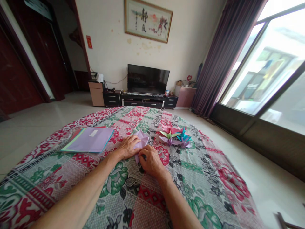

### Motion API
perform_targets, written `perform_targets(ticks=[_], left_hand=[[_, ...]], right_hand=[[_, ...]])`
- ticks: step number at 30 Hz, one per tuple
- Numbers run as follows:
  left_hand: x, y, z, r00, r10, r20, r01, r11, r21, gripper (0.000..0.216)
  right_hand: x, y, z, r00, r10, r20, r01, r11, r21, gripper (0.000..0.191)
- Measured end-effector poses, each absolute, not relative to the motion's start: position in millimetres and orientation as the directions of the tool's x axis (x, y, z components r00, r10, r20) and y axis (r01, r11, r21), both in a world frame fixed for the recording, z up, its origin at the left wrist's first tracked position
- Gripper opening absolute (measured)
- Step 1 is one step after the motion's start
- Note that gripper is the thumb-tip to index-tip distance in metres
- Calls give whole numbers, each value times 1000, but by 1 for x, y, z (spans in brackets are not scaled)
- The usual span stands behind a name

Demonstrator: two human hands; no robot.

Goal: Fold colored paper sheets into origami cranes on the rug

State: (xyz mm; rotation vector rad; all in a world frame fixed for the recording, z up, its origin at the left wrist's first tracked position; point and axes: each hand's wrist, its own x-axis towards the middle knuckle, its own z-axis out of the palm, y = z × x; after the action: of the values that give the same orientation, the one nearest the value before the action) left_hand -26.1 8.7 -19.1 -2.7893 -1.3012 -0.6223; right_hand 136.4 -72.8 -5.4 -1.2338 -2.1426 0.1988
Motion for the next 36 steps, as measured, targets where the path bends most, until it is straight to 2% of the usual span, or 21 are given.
perform_targets(ticks=[6,10,12,16,23,27,32,36], left_hand=[[-26,7,-19,570,743,350,739,-650,176,38],[-27,8,-17,585,737,338,731,-660,174,40],[-28,8,-15,602,728,329,719,-673,173,41],[-28,8,-11,612,725,316,716,-678,168,43],[-28,8,-12,606,734,307,724,-669,167,43],[-31,8,-6,630,732,261,723,-675,146,45],[-36,9,8,702,693,163,682,-720,124,47],[-36,13,15,734,671,105,661,-741,120,46]], right_hand=[[138,-71,-10,-331,815,475,699,550,-457,10],[144,-60,-12,-116,814,569,722,463,-514,21],[146,-50,-11,-80,811,579,767,422,-484,26],[141,-24,-5,-107,851,514,835,357,-418,32],[134,22,4,79,973,215,918,12,-396,42],[137,35,7,136,978,157,915,-63,-399,40],[137,41,16,134,988,79,921,-95,-377,27],[136,37,21,144,988,57,932,-116,-344,28]])
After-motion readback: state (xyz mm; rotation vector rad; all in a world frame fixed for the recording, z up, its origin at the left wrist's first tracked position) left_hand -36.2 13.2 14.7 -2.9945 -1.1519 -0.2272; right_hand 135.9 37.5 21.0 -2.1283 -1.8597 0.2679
